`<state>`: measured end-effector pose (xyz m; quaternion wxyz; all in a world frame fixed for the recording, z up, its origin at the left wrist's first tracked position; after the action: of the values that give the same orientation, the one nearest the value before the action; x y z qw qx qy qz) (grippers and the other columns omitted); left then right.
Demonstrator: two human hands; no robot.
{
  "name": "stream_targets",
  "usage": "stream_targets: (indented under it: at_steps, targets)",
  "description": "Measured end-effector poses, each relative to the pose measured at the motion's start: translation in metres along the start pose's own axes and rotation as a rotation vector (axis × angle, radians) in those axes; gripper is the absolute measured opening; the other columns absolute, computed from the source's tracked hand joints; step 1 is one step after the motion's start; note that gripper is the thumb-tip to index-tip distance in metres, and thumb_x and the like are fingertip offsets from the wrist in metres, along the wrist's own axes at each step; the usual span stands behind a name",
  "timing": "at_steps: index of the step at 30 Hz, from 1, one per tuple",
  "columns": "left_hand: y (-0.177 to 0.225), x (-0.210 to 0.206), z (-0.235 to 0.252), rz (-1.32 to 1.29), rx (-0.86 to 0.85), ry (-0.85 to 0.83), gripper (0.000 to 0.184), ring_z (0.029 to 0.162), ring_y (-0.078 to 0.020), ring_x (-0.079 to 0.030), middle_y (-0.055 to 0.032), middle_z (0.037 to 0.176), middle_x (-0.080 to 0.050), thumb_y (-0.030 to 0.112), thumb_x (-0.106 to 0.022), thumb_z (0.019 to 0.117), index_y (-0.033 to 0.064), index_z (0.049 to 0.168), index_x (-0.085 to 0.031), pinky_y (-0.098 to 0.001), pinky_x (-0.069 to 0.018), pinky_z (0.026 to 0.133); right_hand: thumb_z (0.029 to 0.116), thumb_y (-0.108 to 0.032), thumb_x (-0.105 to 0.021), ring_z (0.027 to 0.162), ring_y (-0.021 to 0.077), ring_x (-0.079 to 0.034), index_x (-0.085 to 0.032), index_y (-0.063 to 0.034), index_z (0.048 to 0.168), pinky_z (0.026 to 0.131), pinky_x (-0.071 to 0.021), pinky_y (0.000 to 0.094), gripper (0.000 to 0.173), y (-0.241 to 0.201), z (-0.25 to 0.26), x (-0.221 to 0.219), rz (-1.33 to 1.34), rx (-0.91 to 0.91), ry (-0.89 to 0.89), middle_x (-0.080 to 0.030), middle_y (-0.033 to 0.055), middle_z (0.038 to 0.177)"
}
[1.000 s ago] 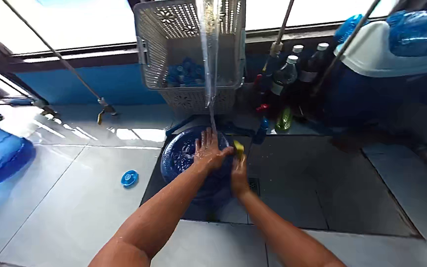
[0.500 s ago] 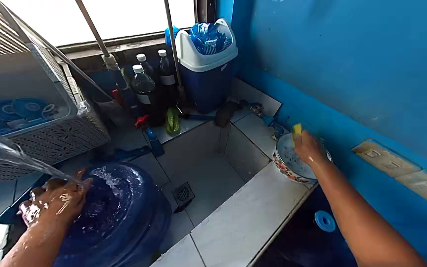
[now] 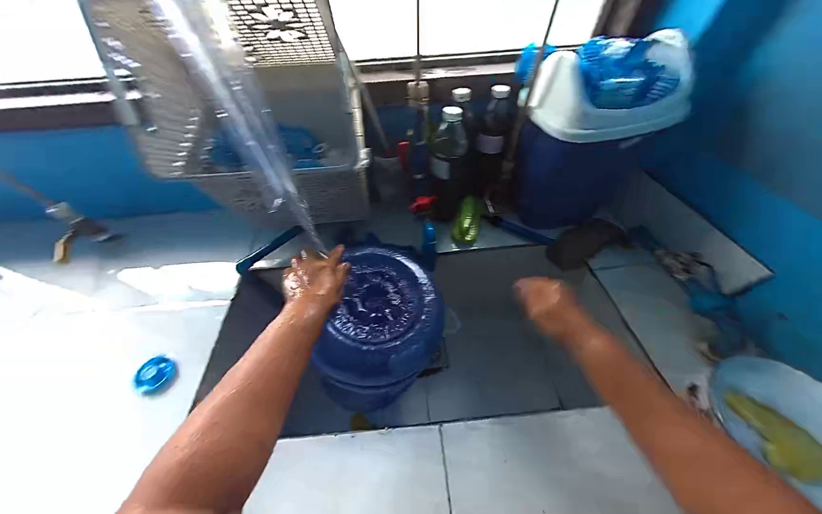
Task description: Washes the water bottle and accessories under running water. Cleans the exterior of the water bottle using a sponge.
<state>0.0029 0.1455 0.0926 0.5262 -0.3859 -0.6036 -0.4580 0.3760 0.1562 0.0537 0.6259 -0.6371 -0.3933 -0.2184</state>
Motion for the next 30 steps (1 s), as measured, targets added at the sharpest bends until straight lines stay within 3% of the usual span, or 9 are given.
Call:
stream_targets:
  at_steps: [2,4,7,10,14,17,21,25,30]
  targets:
    - [-0.007,-0.002,-0.008,-0.023,-0.018,0.043,0.054,0.142,-0.0535,-0.037,-0.0338,0.154,-0.038,0.036,-0.051,0.1062,0.0096,0.153,-0.047,-0.0697,-0.0351,0.109,0.109,-0.026,-0.044,0.152,0.0364,-0.034,-0.025,0.0108,0.157,0.126,-0.027,0.0435,0.063,-0.062,-0.009,-0.092,0.266,0.13,-0.191,-0.031,0.0316,0.161]
    - [-0.002,-0.018,-0.028,-0.035,-0.116,0.025,0.071,0.153,-0.0489,-0.019,-0.0319,0.163,-0.022,0.042,-0.052,0.1041,-0.0012,0.157,-0.033,-0.0662,-0.0164,0.121,0.1094,-0.023,-0.04,0.156,0.0382,-0.023,-0.015,0.0123,0.158,0.128,-0.02,0.0443,0.065,-0.103,0.016,-0.128,0.326,0.185,-0.168,-0.02,0.0334,0.165]
    - [0.034,-0.052,-0.067,-0.108,-0.271,-0.256,0.078,0.158,-0.0397,-0.003,-0.0252,0.169,-0.009,0.052,-0.037,0.1069,-0.0032,0.161,-0.02,-0.0611,-0.0005,0.125,0.1092,-0.016,-0.041,0.146,0.0411,-0.042,-0.037,0.0068,0.155,0.122,-0.031,0.0558,0.051,-0.17,0.089,-0.141,0.105,0.347,-0.271,-0.044,0.0303,0.154]
    - [0.041,-0.052,-0.067,-0.048,-0.351,-0.323,0.078,0.158,-0.0327,-0.011,-0.0191,0.169,-0.021,0.058,-0.029,0.107,0.0021,0.161,-0.026,-0.0542,-0.0002,0.127,0.1005,-0.002,-0.052,0.109,0.0299,-0.068,-0.069,0.0039,0.124,0.1,-0.0509,0.0494,0.03,-0.261,0.103,-0.15,0.344,0.471,-0.269,-0.072,0.0209,0.116]
    - [0.028,-0.046,-0.057,-0.046,-0.287,-0.301,0.072,0.158,-0.0377,-0.011,-0.0248,0.167,-0.019,0.048,-0.031,0.1085,-0.0025,0.16,-0.025,-0.0562,-0.0021,0.126,0.1034,0.002,-0.041,0.071,0.0159,-0.068,-0.06,0.008,0.111,0.07,-0.0607,0.032,0.021,-0.294,0.078,-0.155,1.116,0.016,-0.38,-0.067,0.0111,0.087]
    - [0.026,-0.037,-0.051,-0.163,-0.384,-0.176,0.063,0.147,-0.0355,-0.04,-0.0203,0.155,-0.047,0.048,-0.05,0.1039,0.0038,0.148,-0.05,-0.0584,-0.0263,0.121,0.1009,0.0,-0.036,0.08,0.0166,-0.07,-0.061,0.0042,0.118,0.077,-0.0611,0.035,0.031,-0.25,0.04,-0.129,1.063,0.162,-0.394,-0.07,0.0106,0.1]
    - [0.006,-0.041,-0.031,-0.106,-0.274,-0.179,0.082,0.157,-0.0402,-0.011,-0.0255,0.169,-0.012,0.054,-0.041,0.106,-0.0039,0.16,-0.021,-0.0604,-0.0096,0.125,0.0979,0.0,-0.041,0.092,0.0228,-0.074,-0.068,0.0109,0.113,0.088,-0.0621,0.0405,0.033,-0.103,-0.037,-0.09,0.475,0.333,-0.084,-0.074,0.0187,0.105]
    - [0.013,-0.044,-0.034,-0.072,-0.408,-0.107,0.075,0.157,-0.0345,-0.017,-0.0159,0.169,-0.023,0.054,-0.042,0.106,0.0047,0.161,-0.029,-0.0575,-0.0116,0.125,0.0997,0.004,-0.046,0.107,0.0461,-0.069,-0.071,0.0115,0.113,0.099,-0.0509,0.0606,0.03,0.046,-0.113,-0.08,-0.027,0.085,0.096,-0.071,0.0308,0.111]
    - [0.028,-0.049,-0.048,-0.026,-0.506,-0.132,0.082,0.158,-0.0358,-0.011,-0.0199,0.17,-0.015,0.058,-0.039,0.1047,0.0006,0.161,-0.023,-0.0576,-0.0094,0.125,0.1031,-0.005,-0.045,0.112,0.0506,-0.067,-0.069,0.0073,0.123,0.105,-0.0457,0.0628,0.034,0.069,-0.134,-0.084,-0.262,0.045,0.183,-0.072,0.0295,0.115]
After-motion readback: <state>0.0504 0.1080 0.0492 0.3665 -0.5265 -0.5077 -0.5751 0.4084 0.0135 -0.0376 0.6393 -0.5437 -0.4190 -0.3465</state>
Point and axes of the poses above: each hand's wrist, its own z-axis towards the middle knuckle, its own x-axis out of the back of the hand, y = z × x, the point moved 8 cm from there along z, towards the middle knuckle
